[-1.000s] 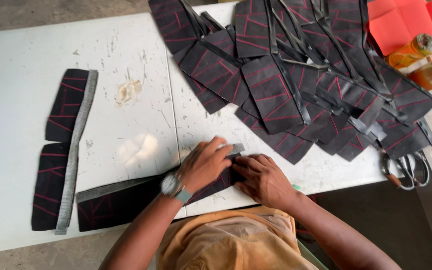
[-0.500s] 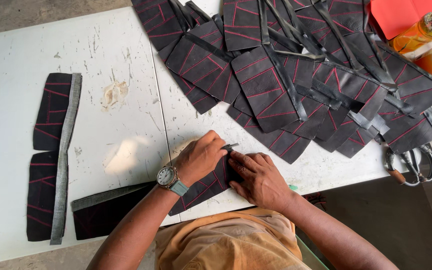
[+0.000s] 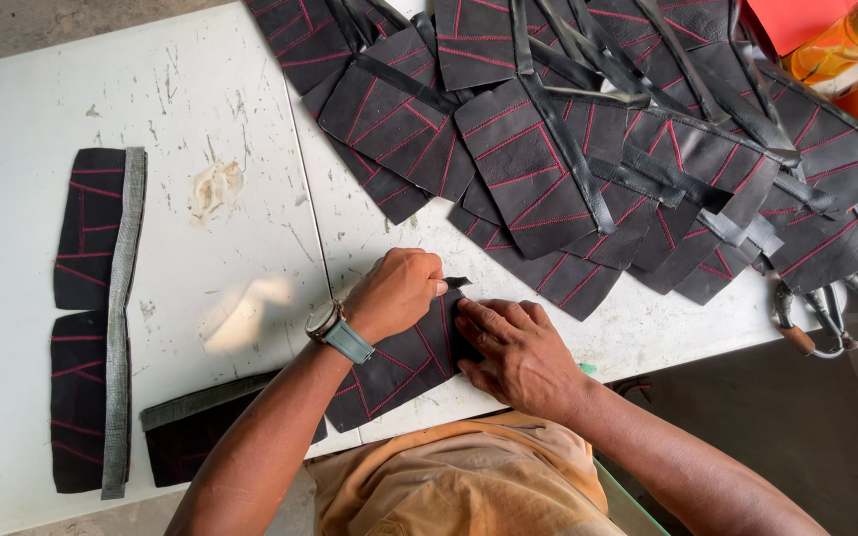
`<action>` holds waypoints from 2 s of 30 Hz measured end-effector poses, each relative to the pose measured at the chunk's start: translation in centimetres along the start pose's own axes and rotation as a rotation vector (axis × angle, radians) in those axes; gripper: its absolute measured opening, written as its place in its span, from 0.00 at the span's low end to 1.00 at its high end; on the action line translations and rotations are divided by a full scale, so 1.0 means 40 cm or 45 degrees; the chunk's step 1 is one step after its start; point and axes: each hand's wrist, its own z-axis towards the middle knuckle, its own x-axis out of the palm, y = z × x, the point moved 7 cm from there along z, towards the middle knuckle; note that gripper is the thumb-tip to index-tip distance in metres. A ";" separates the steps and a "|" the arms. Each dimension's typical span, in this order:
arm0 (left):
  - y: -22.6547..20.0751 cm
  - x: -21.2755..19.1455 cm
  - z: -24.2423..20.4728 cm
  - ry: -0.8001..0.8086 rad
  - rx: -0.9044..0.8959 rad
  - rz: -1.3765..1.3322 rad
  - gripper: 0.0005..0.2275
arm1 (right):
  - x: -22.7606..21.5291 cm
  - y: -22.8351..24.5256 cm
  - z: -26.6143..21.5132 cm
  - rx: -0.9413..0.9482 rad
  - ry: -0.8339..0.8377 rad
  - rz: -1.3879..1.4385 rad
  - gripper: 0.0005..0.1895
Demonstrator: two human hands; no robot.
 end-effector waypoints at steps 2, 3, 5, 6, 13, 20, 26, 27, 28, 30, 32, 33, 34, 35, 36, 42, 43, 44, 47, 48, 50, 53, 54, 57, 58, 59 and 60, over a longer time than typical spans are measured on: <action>-0.006 0.005 0.007 -0.023 0.032 0.035 0.06 | 0.007 -0.002 0.011 0.047 0.111 0.005 0.28; -0.008 0.005 0.010 -0.038 0.048 0.053 0.06 | 0.010 -0.004 0.020 0.067 0.164 0.006 0.29; -0.018 0.008 0.007 -0.088 0.107 0.169 0.06 | 0.041 -0.022 0.024 0.207 0.444 -0.082 0.23; -0.022 0.012 -0.004 -0.112 0.135 0.225 0.06 | 0.057 -0.030 0.018 0.279 0.584 -0.125 0.20; -0.008 -0.020 -0.128 -0.478 0.301 -0.044 0.09 | 0.013 0.001 0.031 0.085 0.099 -0.128 0.23; 0.033 -0.012 -0.110 -0.450 0.139 -0.042 0.08 | 0.040 -0.006 0.011 0.098 0.117 -0.236 0.23; 0.038 -0.015 -0.092 -0.416 -0.020 0.032 0.10 | 0.028 0.008 0.016 0.113 0.109 -0.188 0.27; 0.040 -0.012 -0.088 -0.394 -0.053 0.051 0.10 | 0.027 0.013 0.020 0.120 0.097 -0.164 0.28; 0.042 -0.011 -0.083 -0.388 -0.064 0.046 0.10 | 0.027 0.013 0.026 0.140 0.102 -0.175 0.32; 0.048 -0.009 -0.079 -0.380 -0.092 0.033 0.10 | 0.030 0.012 0.040 0.175 0.118 -0.198 0.39; 0.055 -0.008 -0.072 -0.367 -0.088 0.040 0.10 | 0.030 -0.003 0.053 0.242 0.110 -0.147 0.37; 0.058 -0.005 -0.071 -0.357 -0.087 0.044 0.10 | 0.028 -0.011 0.054 0.279 0.107 -0.119 0.37; 0.058 -0.003 -0.070 -0.357 -0.068 0.036 0.09 | 0.027 -0.019 0.055 0.330 0.090 -0.098 0.35; 0.057 -0.004 -0.064 -0.364 -0.044 0.031 0.09 | 0.019 -0.032 0.055 0.379 0.065 -0.083 0.34; 0.054 -0.004 -0.059 -0.371 -0.019 0.026 0.08 | 0.014 -0.043 0.053 0.428 0.041 -0.067 0.33; 0.028 0.001 -0.078 -0.452 0.068 -0.034 0.08 | 0.010 0.029 0.037 0.117 -0.138 0.101 0.31; 0.028 -0.011 -0.094 -0.508 0.107 -0.067 0.08 | 0.020 0.029 0.038 0.128 -0.122 0.078 0.32; 0.029 -0.025 -0.110 -0.563 0.148 -0.100 0.09 | 0.032 0.028 0.043 0.138 -0.106 0.056 0.33; 0.032 -0.025 -0.155 -0.612 0.242 -0.109 0.08 | 0.067 0.027 0.036 0.139 -0.069 0.033 0.34; 0.032 -0.016 -0.170 -0.600 0.265 -0.098 0.08 | 0.077 0.031 0.025 0.142 -0.054 0.037 0.34; 0.047 -0.023 -0.154 -0.588 0.206 -0.050 0.07 | 0.079 0.017 0.035 0.127 -0.074 -0.002 0.33; 0.063 -0.019 -0.140 -0.571 0.114 -0.070 0.07 | 0.075 0.017 0.024 0.122 -0.070 -0.054 0.33; 0.068 -0.024 -0.133 -0.580 0.087 -0.084 0.06 | 0.072 0.018 0.030 0.111 -0.072 -0.074 0.33; 0.078 -0.015 -0.127 -0.516 -0.030 -0.044 0.08 | 0.063 0.035 0.042 0.125 -0.065 -0.064 0.32; 0.075 -0.016 -0.123 -0.501 -0.047 0.000 0.08 | 0.067 0.035 0.053 0.160 -0.012 -0.074 0.33; 0.072 -0.015 -0.118 -0.487 -0.062 0.043 0.08 | 0.070 0.031 0.064 0.197 0.040 -0.085 0.33; 0.070 -0.016 -0.114 -0.472 -0.077 0.086 0.08 | 0.076 0.027 0.073 0.234 0.092 -0.096 0.34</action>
